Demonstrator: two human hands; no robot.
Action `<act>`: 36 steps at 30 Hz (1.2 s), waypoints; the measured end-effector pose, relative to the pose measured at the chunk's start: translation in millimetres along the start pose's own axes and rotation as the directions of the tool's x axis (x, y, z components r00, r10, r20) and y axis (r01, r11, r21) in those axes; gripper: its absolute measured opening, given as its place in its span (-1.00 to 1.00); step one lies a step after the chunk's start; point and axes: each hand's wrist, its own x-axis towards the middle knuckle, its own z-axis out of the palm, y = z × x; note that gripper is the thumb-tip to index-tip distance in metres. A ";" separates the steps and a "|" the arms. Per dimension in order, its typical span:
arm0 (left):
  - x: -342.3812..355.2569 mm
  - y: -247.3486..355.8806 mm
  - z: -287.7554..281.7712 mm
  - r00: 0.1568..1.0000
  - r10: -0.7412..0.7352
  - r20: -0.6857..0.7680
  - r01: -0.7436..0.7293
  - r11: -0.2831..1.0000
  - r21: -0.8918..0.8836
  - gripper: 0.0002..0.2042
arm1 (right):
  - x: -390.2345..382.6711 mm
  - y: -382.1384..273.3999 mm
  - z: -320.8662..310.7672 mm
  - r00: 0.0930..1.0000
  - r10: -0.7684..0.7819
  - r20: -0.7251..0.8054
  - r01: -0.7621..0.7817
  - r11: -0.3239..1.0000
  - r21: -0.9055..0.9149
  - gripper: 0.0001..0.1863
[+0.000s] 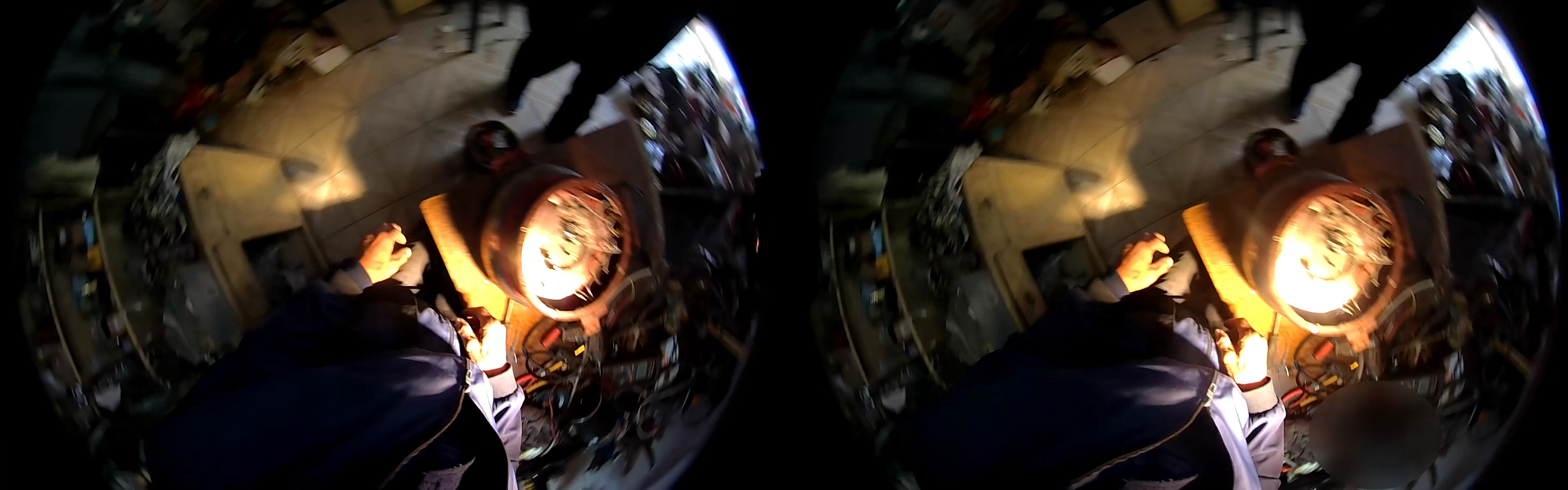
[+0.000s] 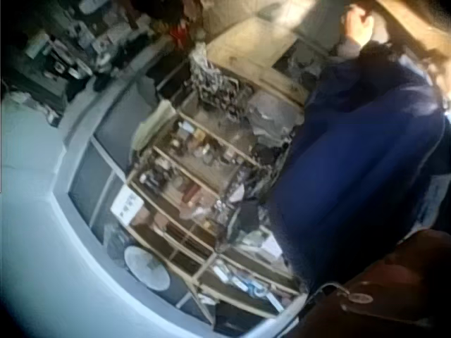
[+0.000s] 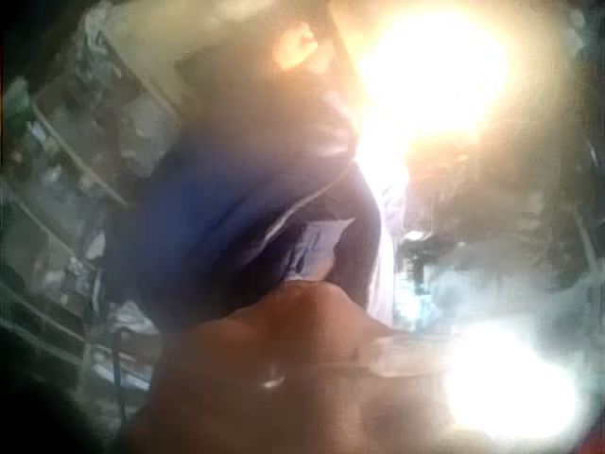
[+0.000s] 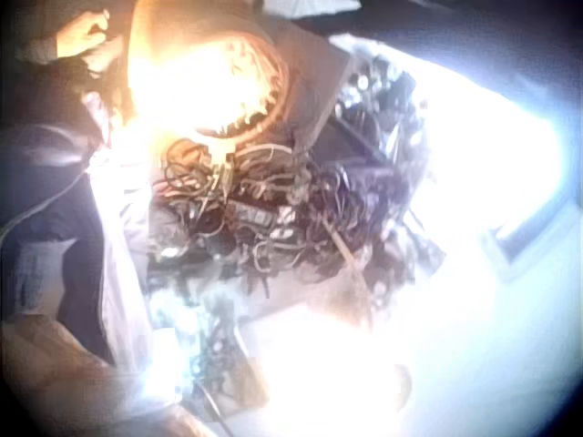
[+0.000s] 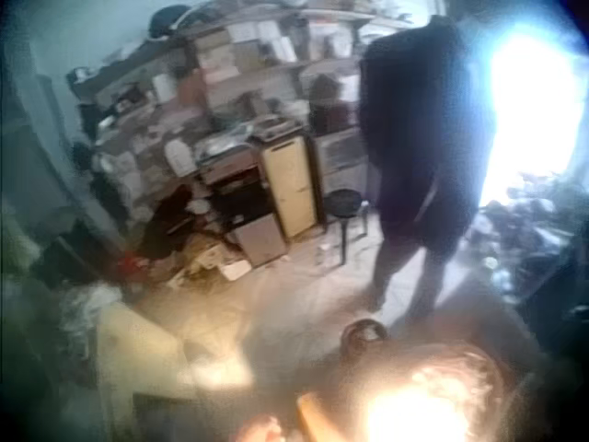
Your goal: The person works on a circular electronic component, likely a motor stator, using a soldering iron and pliers. They remove a cover, solder wires to the internal windings, and retrieve small parts from a plastic bag to continue the repair.
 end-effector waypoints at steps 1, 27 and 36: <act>-18.0 -15.0 1.3 0.977 -0.171 0.123 0.167 0.985 0.041 -0.76 | 4.9 0.1 5.2 0.997 0.001 0.082 0.002 1.000 -0.030 -0.74; -44.6 -434.6 121.3 0.848 -0.518 -0.117 0.530 0.838 0.131 -0.69 | 230.5 257.6 267.2 0.911 -0.412 0.017 0.370 0.800 -0.472 -0.86; -13.2 -580.8 155.7 0.266 -0.921 -0.285 0.683 0.389 -0.619 -0.70 | 181.4 240.5 270.7 0.842 -0.487 -0.231 0.328 0.803 -0.497 -0.82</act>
